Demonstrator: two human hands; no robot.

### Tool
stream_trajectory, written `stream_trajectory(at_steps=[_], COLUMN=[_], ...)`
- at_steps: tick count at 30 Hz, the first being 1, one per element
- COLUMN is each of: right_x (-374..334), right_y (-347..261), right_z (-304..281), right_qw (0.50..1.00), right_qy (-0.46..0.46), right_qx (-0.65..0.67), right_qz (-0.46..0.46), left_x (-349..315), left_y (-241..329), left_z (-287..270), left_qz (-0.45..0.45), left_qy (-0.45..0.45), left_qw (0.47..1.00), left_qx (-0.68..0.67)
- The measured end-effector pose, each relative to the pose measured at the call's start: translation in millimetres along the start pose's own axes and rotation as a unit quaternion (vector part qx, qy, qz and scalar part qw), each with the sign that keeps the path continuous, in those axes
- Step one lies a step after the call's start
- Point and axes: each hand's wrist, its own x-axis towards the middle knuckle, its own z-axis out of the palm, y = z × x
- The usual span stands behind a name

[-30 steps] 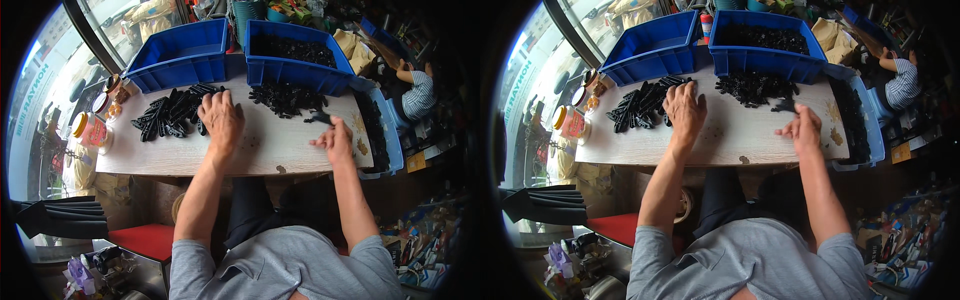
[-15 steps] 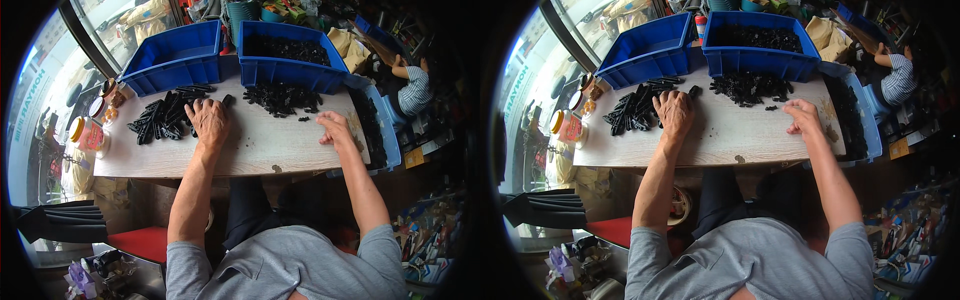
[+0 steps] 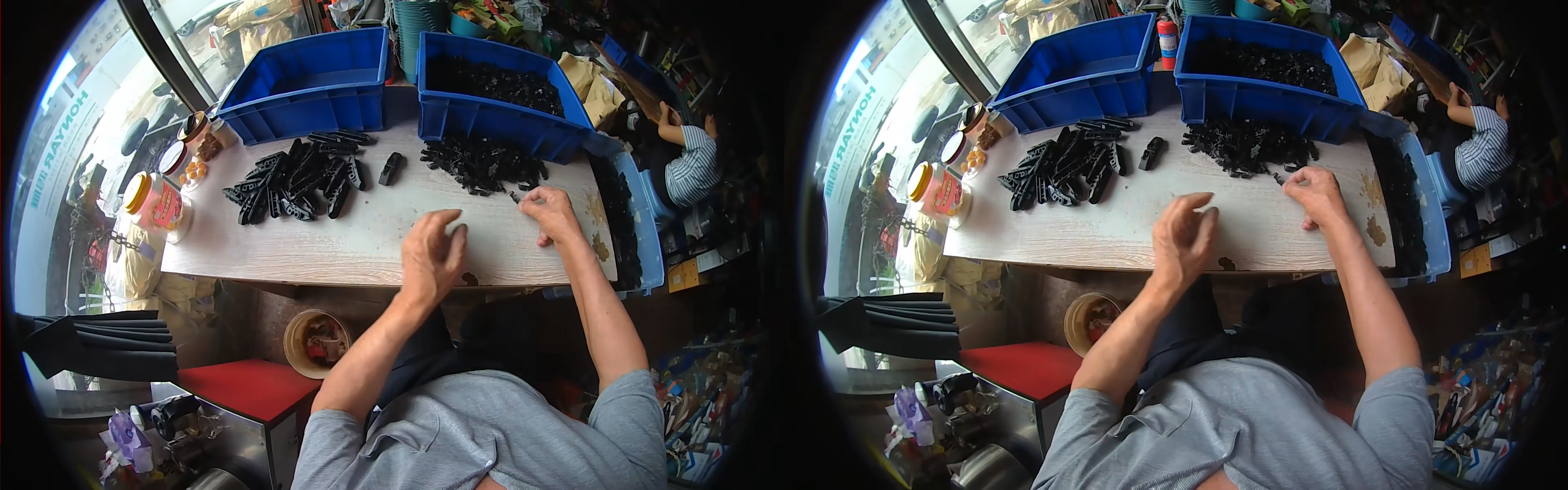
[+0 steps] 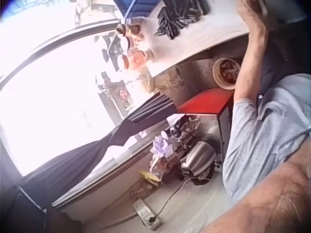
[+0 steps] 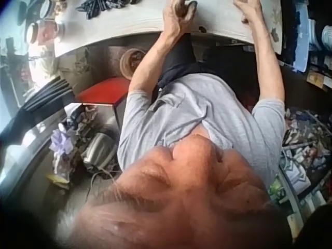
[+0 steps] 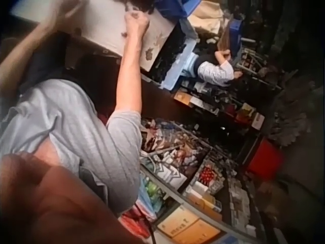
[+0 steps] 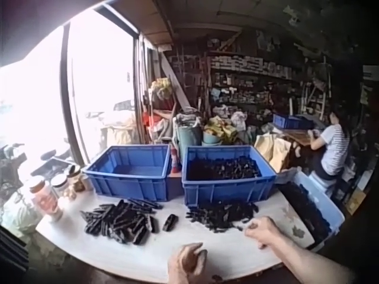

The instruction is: Assembling small components into black plastic housings at a workbench.

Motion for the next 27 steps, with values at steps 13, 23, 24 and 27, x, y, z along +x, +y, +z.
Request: stream_trajectory(at_steps=[13,23,24,27], right_x=[-33,-45,-44,-43], right_y=[8,1,2,4], right_z=[29,42,43,47], right_qw=[0.926,0.926,0.926,0.921], right_qy=[-0.207,-0.14,-0.139,-0.151], right_qx=[0.309,0.34,0.34,0.343], right_qz=[-0.066,-0.084,-0.083,-0.105], left_x=[6,13,14,16], left_y=[11,-2,-3,1], left_z=[33,25,24,21], left_qz=[0.009,-0.155,-0.165,-0.181], left_qy=[-0.101,-0.072,-0.074,-0.078], left_qw=[0.994,0.934,0.93,0.922], left_qx=[-0.05,-0.314,-0.319,-0.334])
